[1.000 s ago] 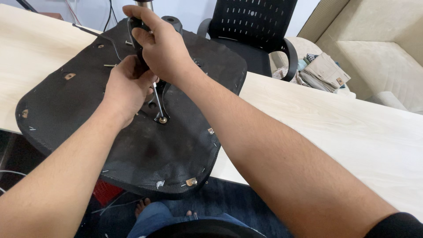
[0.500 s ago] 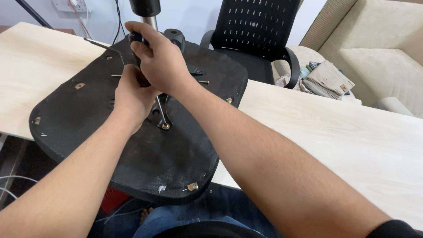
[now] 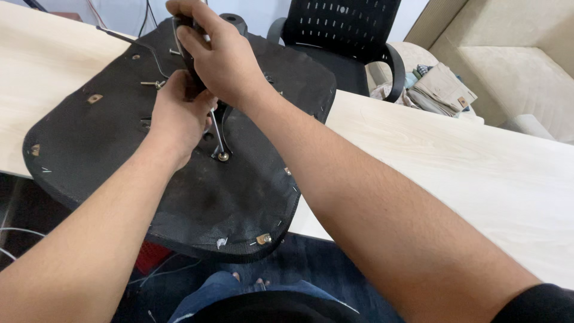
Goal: The person uses a screwdriver to tighten screws on the underside of an office chair seat, securing the central gas-lift mechanism. The person rotates the chair base to access different screw locations and continues tightening throughout the clip.
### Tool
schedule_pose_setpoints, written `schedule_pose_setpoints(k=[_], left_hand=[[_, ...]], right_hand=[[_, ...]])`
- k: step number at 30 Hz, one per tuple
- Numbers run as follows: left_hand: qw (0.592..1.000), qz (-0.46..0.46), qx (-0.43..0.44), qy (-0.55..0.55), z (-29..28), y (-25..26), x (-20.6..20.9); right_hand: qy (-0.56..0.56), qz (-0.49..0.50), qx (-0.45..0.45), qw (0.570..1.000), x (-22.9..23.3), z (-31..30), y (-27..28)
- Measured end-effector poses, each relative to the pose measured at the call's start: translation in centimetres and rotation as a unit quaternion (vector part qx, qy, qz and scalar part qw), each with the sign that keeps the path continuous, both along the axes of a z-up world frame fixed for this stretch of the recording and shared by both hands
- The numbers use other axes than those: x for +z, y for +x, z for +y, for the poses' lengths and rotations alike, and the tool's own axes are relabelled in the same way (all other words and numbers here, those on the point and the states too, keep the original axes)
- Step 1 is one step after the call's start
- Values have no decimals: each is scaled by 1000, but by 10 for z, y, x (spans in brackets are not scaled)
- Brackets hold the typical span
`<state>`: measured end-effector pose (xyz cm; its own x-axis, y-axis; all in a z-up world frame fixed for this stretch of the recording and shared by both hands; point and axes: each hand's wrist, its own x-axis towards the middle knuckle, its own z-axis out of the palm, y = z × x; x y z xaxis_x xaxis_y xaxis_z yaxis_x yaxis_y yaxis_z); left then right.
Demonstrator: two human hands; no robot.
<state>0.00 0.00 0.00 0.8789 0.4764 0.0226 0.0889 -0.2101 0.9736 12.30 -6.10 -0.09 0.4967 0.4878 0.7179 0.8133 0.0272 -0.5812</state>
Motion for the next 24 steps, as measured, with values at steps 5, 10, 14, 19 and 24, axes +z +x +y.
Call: schedule_pose_setpoints(k=[5, 10, 14, 19, 24], left_hand=[[998, -56, -26, -13, -3, 0, 0], [997, -45, -36, -58, -4, 0, 2], [998, -28, -14, -48, -1, 4, 3], [998, -46, -21, -42, 5, 4, -2], [998, -22, 13, -53, 10, 8, -4]], right_hand=[[24, -28, -41, 999, -3, -5, 2], [-12, 116, -80, 990, 4, -10, -7], [-49, 141, -79, 986, 8, -12, -19], [69, -81, -42, 993, 10, -12, -14], [-24, 69, -33, 997, 0, 3, -12]])
